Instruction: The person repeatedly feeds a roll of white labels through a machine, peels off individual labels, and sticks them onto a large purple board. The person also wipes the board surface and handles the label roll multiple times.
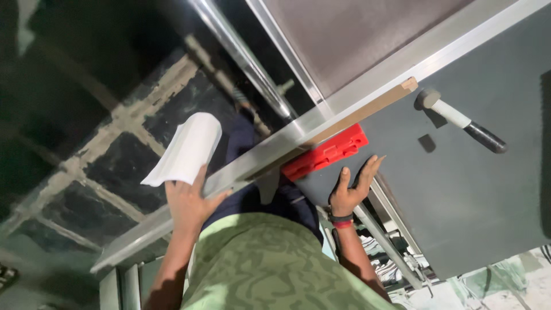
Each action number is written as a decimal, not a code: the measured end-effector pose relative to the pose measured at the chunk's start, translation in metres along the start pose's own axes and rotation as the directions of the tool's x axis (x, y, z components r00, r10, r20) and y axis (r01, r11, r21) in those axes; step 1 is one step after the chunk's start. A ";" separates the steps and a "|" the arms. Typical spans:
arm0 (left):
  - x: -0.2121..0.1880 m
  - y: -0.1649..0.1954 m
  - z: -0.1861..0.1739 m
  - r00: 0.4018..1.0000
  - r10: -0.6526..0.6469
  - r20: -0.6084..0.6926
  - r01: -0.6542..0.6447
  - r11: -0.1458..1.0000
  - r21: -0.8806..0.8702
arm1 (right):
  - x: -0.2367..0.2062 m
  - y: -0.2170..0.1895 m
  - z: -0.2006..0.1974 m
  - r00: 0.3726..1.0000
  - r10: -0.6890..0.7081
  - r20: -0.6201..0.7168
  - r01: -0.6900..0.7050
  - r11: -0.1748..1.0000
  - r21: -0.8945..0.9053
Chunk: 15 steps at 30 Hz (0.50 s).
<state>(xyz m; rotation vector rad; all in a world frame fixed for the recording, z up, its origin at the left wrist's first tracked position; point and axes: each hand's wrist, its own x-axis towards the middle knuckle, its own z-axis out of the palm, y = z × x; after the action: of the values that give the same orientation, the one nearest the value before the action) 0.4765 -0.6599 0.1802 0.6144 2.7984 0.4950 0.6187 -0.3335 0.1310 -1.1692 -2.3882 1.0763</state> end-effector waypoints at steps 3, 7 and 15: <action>0.031 -0.010 -0.020 0.999 -0.037 0.034 0.038 0.999 -0.023 | 0.019 -0.024 0.019 1.000 0.003 0.002 -0.003 1.000 -0.028; 0.063 -0.028 -0.046 0.988 -0.105 0.111 0.108 0.994 -0.021 | 0.035 -0.056 0.041 1.000 0.004 -0.005 -0.004 1.000 -0.021; 0.096 -0.054 -0.057 0.976 -0.087 0.201 0.097 0.994 -0.040 | 0.078 -0.140 0.056 0.958 -0.281 -0.049 0.262 0.934 -0.243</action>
<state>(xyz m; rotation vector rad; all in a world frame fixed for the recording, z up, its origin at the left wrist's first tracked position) 0.3559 -0.6792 0.1979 0.4914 2.6037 0.4566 0.4608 -0.3575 0.1878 -0.8918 -2.5672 0.6599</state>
